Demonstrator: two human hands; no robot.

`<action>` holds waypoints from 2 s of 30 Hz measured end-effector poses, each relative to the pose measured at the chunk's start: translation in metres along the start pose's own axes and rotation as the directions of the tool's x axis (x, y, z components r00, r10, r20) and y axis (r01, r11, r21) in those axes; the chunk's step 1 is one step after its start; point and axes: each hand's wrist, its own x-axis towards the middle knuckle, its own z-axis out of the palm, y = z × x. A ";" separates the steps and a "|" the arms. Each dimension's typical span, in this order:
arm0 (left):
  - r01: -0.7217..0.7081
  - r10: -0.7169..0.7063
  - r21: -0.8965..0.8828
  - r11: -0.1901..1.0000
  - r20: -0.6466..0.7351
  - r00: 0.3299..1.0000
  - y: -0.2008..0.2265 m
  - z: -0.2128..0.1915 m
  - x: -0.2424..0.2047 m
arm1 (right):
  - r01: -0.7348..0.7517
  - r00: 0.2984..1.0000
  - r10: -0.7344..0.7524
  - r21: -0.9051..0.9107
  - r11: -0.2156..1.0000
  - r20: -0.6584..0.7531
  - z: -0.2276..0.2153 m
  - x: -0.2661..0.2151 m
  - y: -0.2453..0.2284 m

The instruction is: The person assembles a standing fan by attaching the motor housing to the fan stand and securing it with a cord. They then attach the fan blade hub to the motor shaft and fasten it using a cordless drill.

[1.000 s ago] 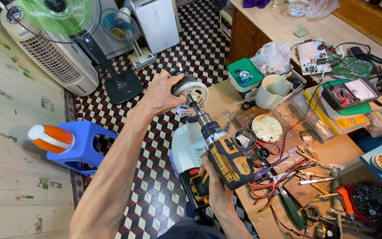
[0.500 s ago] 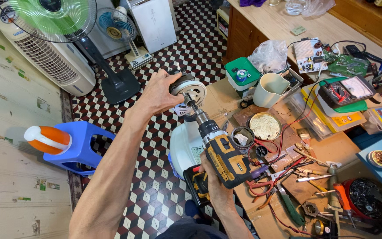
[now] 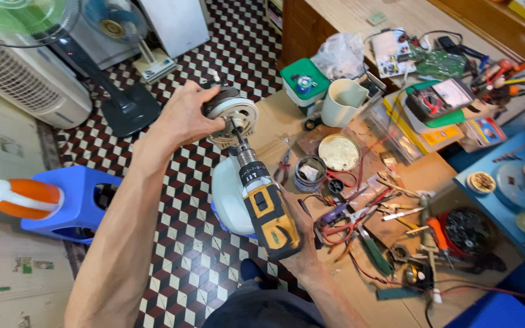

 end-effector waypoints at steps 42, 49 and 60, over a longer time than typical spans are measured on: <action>0.137 -0.238 0.202 0.970 0.653 0.719 0.108 0.546 0.156 | -0.747 -0.155 0.900 0.645 0.163 -0.407 -0.144 -0.073 0.142; 0.093 -0.196 0.186 0.978 0.670 0.716 0.114 0.538 0.157 | -0.665 -0.174 0.893 0.718 0.205 -0.416 -0.146 -0.067 0.145; 0.393 -0.188 -0.323 0.861 0.517 0.835 0.103 0.477 0.166 | -0.710 -0.131 0.929 0.687 0.156 -0.346 -0.146 -0.082 0.146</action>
